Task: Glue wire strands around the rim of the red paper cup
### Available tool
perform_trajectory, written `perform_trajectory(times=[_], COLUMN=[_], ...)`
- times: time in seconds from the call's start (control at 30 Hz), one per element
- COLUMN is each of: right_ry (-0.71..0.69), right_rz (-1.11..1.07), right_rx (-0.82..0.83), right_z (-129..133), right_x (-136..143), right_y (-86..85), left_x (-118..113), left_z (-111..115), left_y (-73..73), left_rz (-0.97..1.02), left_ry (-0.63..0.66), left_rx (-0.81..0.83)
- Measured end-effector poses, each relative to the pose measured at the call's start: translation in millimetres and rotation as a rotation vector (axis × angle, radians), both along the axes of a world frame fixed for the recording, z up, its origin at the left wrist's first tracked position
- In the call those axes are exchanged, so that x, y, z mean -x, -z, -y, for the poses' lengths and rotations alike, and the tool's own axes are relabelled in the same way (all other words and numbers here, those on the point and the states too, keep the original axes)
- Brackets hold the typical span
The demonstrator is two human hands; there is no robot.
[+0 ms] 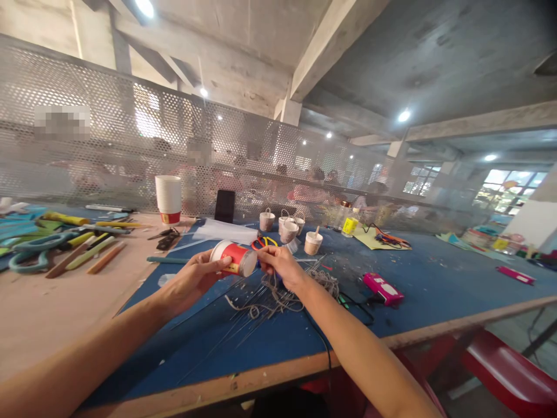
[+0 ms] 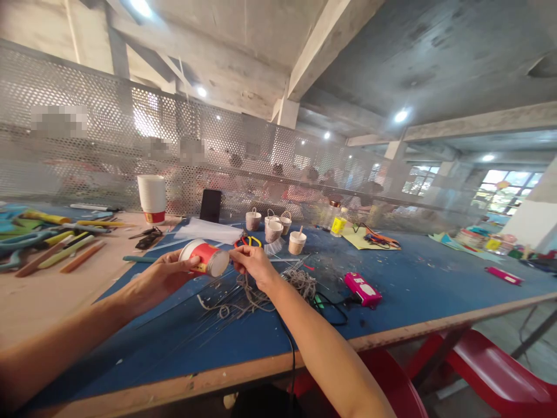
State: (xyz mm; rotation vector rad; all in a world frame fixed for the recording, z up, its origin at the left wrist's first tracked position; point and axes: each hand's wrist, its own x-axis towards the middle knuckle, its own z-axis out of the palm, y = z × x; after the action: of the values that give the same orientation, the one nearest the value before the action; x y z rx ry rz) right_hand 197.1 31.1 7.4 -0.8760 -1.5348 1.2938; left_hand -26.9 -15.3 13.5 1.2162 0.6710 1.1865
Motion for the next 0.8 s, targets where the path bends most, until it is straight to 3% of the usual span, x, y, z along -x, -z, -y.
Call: perform_trajectory(times=[0.17,0.37,0.67,0.8], right_ry=[0.019,0.080,0.283,0.322], right_rz=[0.003,0.073,0.298,0.353], right_rx=[-0.046,-0.129,-0.611,-0.683], right_z=[2.2,3.0,12.1,11.9], right_x=[2.1,3.8,5.1,4.6], right_y=[1.0,3.0,3.9,4.8], left_x=[5.2,2.8,-0.7,-0.9], left_z=[-2.9,-0.1,-1.1,-2.2], left_y=[-2.8,-3.8,-1.9,-1.4], left_rz=[0.029,0.014,-0.032,-0.051], left_ry=[-0.060,-0.019,-0.035,-0.086], left_rx=[-0.015,-0.026,0.001,-0.007])
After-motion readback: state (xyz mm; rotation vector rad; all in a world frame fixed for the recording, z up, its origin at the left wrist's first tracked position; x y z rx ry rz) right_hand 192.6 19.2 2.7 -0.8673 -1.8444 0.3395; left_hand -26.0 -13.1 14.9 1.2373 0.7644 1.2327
